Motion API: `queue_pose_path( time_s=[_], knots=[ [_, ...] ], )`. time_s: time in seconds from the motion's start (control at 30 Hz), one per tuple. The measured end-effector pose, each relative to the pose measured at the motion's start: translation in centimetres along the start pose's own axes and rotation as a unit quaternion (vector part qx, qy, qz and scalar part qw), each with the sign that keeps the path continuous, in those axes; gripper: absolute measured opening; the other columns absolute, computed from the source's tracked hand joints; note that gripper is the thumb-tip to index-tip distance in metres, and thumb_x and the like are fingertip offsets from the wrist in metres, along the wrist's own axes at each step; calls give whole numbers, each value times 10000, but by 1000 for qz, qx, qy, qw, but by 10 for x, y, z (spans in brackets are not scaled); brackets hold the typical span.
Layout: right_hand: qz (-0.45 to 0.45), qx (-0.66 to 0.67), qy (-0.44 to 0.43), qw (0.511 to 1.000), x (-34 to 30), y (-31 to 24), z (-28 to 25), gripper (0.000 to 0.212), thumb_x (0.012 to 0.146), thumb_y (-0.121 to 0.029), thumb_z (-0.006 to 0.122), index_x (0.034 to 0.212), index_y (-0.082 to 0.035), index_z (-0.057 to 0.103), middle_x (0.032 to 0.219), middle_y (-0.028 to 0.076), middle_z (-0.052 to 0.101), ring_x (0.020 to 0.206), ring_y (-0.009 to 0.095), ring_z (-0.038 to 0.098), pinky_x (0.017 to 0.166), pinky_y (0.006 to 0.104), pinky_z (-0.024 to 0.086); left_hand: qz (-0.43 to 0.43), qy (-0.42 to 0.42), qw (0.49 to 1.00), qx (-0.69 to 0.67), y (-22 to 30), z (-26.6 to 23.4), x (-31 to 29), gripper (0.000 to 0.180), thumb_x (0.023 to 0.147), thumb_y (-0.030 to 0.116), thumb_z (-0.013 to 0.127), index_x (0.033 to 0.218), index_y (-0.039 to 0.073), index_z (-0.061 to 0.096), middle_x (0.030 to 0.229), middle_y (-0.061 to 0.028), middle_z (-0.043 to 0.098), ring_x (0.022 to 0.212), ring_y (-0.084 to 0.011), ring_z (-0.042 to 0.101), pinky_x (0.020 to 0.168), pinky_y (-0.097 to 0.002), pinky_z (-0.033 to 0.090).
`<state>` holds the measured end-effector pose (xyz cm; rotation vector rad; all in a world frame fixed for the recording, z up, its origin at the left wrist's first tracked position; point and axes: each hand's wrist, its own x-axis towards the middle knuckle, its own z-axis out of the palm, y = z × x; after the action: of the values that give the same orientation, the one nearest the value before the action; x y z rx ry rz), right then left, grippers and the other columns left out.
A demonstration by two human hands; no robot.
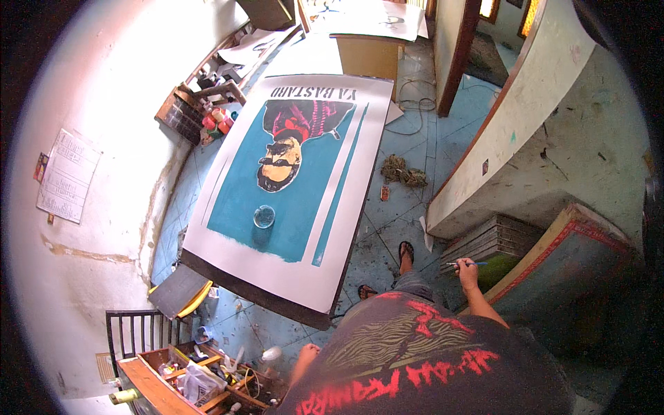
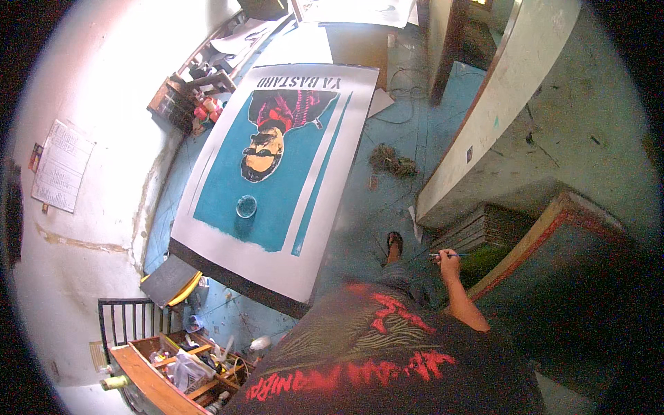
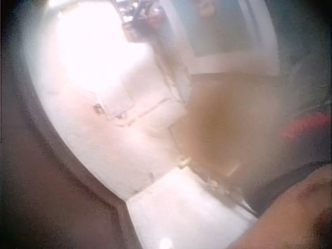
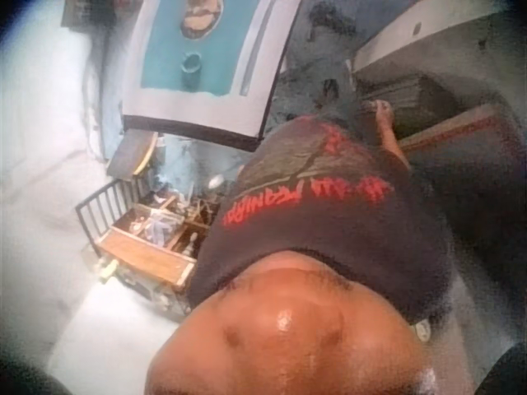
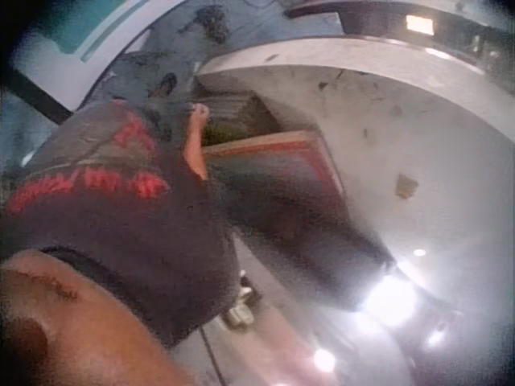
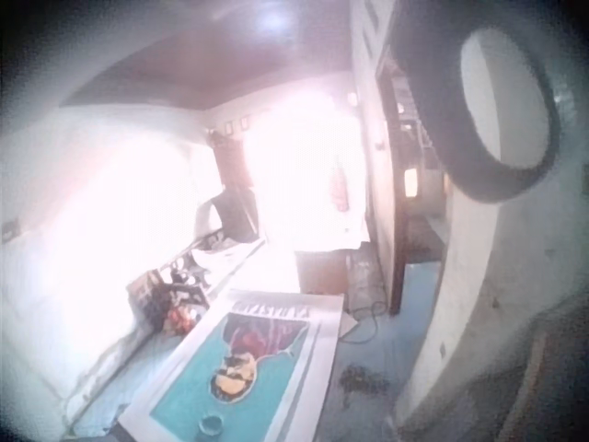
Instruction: The person paints a large poster featuring a stylized portrait and text using a small brush and a container of teal paint. They apply paint to the background and details around the figure, occasionally stepping back to view the work from a distance.
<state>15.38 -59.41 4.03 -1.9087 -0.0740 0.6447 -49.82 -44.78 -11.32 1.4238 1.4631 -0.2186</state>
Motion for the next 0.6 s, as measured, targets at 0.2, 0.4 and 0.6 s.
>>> queue_pose_path(
  time_s=[0.2, 0.4, 0.6],
  knots=[
    [-12, 4, -15, 1000, 9, -11, 14, 146, 915, -156, 583, 874, -24, 629, 743, 40, 649, 595, 97, 561, 539, 253, 459, 20, 12, 998, -50, 21, -17, -9, 168, 826, 85, 503, 834, 23, 658, 729, -59, 671, 674, -155, 629, 621, -308, 499],
    [19, 58, 5, 998, 18, -34, 14, 123, 896, -148, 600, 880, -29, 624, 737, 30, 642, 594, 96, 552, 548, 252, 448, 142, 51, 972, -182, 133, -33, -40, 104, 858, 64, 494, 896, 29, 583, 748, -84, 671, 635, -156, 605, 610, -290, 491],
    [10, 132, -16, 991, 42, -57, 45, 118, 890, -150, 610, 904, -32, 616, 752, 21, 640, 607, 95, 551, 558, 248, 446, 182, 237, 921, -251, 201, -75, -22, 191, 879, 75, 600, 1033, 28, 495, 862, -43, 594, 700, -100, 539, 677, -248, 467]
  ],
)
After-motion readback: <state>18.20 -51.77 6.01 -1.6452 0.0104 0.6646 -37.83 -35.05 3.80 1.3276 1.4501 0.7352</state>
